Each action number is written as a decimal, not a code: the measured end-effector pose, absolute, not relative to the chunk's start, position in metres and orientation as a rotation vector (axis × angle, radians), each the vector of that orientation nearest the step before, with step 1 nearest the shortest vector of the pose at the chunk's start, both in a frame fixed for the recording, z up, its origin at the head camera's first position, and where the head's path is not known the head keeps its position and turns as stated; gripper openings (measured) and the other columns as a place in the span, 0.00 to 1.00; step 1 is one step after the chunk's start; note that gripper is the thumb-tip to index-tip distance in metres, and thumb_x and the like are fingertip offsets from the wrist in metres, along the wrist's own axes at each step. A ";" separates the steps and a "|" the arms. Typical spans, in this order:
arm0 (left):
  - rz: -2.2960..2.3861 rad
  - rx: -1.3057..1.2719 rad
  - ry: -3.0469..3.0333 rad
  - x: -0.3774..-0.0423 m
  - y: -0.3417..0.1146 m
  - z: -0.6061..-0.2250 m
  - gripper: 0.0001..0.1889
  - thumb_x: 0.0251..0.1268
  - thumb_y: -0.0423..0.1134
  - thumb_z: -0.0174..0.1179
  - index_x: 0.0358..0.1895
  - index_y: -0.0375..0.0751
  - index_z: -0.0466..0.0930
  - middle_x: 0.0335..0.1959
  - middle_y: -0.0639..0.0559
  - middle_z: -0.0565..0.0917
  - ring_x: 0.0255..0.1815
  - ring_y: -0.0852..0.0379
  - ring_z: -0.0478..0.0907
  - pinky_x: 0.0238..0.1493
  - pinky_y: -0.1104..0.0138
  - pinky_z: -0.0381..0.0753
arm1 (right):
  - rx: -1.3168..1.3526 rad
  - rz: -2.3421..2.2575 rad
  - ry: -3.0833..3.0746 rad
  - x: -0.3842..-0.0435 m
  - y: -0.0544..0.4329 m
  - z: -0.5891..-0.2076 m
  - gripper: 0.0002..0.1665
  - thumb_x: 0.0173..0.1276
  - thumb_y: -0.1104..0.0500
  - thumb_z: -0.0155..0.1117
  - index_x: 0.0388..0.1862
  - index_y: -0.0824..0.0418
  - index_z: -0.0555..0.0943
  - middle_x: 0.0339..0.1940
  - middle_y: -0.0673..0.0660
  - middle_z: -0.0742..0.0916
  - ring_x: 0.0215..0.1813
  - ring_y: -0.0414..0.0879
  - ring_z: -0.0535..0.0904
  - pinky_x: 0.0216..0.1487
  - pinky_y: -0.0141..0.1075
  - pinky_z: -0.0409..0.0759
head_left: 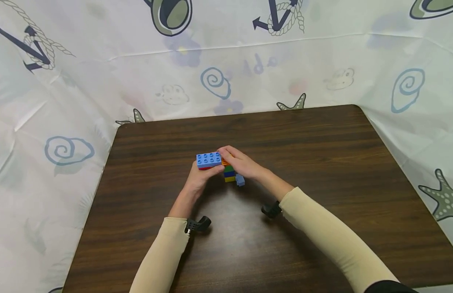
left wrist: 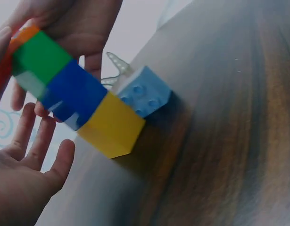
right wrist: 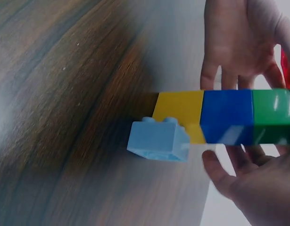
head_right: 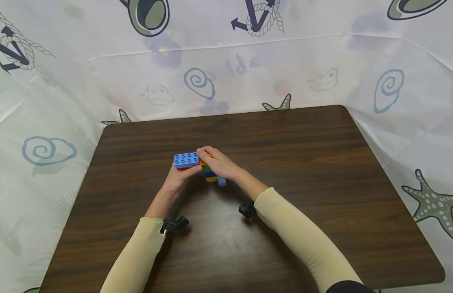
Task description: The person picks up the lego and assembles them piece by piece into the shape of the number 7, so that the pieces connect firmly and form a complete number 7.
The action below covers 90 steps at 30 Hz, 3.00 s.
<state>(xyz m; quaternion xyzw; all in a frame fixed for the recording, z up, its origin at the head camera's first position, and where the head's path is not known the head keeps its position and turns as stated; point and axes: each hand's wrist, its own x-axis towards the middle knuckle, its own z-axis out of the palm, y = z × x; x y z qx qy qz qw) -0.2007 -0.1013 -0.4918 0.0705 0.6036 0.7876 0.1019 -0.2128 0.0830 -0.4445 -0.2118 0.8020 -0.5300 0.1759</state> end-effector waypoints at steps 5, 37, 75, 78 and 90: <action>2.326 0.186 1.794 -0.201 -0.094 -0.499 0.19 0.53 0.34 0.75 0.49 0.42 0.81 0.45 0.51 0.85 0.46 0.53 0.79 0.55 0.63 0.75 | -0.671 -1.401 2.253 -0.213 0.091 -0.449 0.37 0.80 0.40 0.33 0.72 0.65 0.64 0.68 0.63 0.68 0.65 0.55 0.61 0.64 0.49 0.67; 2.148 0.322 2.114 -0.199 -0.086 -0.497 0.21 0.59 0.36 0.71 0.55 0.36 0.79 0.48 0.45 0.85 0.45 0.53 0.80 0.53 0.65 0.77 | -0.671 -0.763 2.701 -0.201 0.133 -0.488 0.24 0.57 0.50 0.77 0.51 0.57 0.84 0.43 0.48 0.82 0.38 0.42 0.76 0.42 0.38 0.78; 2.276 0.350 2.039 -0.200 -0.084 -0.508 0.18 0.59 0.26 0.67 0.52 0.36 0.77 0.44 0.52 0.84 0.45 0.54 0.80 0.52 0.65 0.78 | -0.867 -1.447 2.678 -0.200 0.116 -0.420 0.16 0.63 0.63 0.71 0.49 0.60 0.79 0.47 0.54 0.85 0.49 0.48 0.82 0.55 0.49 0.78; 2.284 0.365 2.017 -0.198 -0.083 -0.503 0.17 0.59 0.23 0.66 0.51 0.37 0.77 0.43 0.55 0.84 0.44 0.55 0.80 0.50 0.65 0.79 | -0.935 -1.407 2.690 -0.199 0.113 -0.419 0.16 0.62 0.62 0.72 0.49 0.59 0.79 0.47 0.53 0.86 0.49 0.48 0.82 0.55 0.49 0.78; 2.319 0.428 1.988 -0.191 -0.082 -0.486 0.17 0.59 0.22 0.65 0.45 0.48 0.80 0.40 0.58 0.85 0.42 0.59 0.82 0.47 0.67 0.80 | -0.990 -1.321 2.710 -0.201 0.115 -0.417 0.13 0.63 0.61 0.71 0.46 0.56 0.80 0.50 0.51 0.86 0.51 0.43 0.82 0.56 0.42 0.78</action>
